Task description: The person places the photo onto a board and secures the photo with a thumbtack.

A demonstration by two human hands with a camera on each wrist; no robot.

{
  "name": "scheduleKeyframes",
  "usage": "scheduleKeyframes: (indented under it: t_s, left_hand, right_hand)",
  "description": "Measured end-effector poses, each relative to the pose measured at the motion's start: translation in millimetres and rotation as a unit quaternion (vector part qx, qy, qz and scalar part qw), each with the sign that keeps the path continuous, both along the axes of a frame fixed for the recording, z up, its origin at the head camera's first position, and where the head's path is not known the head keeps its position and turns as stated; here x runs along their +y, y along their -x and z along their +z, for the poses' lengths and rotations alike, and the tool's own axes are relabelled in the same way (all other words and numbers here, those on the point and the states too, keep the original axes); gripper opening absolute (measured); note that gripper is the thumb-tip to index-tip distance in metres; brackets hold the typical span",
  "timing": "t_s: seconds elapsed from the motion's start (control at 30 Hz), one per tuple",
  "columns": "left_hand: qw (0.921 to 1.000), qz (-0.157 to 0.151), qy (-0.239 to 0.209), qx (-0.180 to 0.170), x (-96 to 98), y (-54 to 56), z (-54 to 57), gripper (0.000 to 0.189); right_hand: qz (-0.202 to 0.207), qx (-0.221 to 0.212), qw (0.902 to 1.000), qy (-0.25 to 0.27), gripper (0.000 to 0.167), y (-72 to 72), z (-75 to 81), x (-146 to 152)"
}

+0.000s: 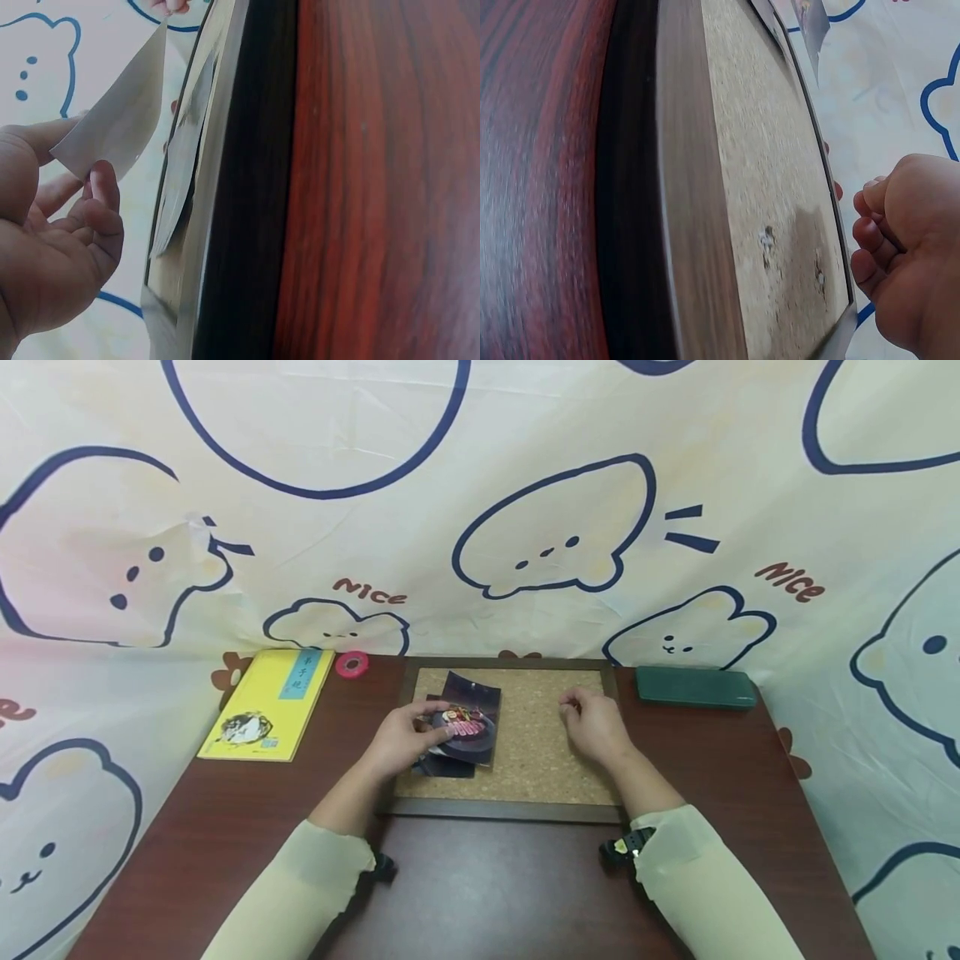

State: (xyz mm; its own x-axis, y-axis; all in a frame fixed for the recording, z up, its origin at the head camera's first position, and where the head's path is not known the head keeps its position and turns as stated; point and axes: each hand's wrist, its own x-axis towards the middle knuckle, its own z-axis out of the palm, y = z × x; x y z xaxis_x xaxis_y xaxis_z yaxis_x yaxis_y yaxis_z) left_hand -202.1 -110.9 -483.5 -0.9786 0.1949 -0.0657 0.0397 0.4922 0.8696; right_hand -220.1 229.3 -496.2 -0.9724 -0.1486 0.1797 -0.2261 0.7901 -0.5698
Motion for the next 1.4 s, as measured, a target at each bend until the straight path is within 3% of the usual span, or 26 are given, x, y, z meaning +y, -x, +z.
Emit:
scheduleKeyframes:
  t_s: [0.37,0.63,1.13,1.4]
  left_hand:
    - [0.9997,-0.021,0.009,0.012,20.3,-2.7,-2.4,0.044]
    - [0.9996,-0.017,0.005,0.021,33.7,-3.7,-3.1,0.040]
    - [0.9995,-0.030,0.010,0.004,54.2,-7.1,-2.0,0.039]
    - [0.9979,-0.041,0.045,0.022,64.9,-7.7,-3.1,0.039]
  right_hand:
    - [0.004,0.004,1.0000,0.005,0.011,2.2,1.6,-8.7]
    - [0.004,0.003,1.0000,0.003,0.012,3.2,1.7,-11.4]
    - [-0.001,-0.004,0.9999,0.010,0.013,4.3,4.4,-15.6]
    - [0.009,-0.002,0.9999,0.006,0.015,6.2,8.4,-18.3]
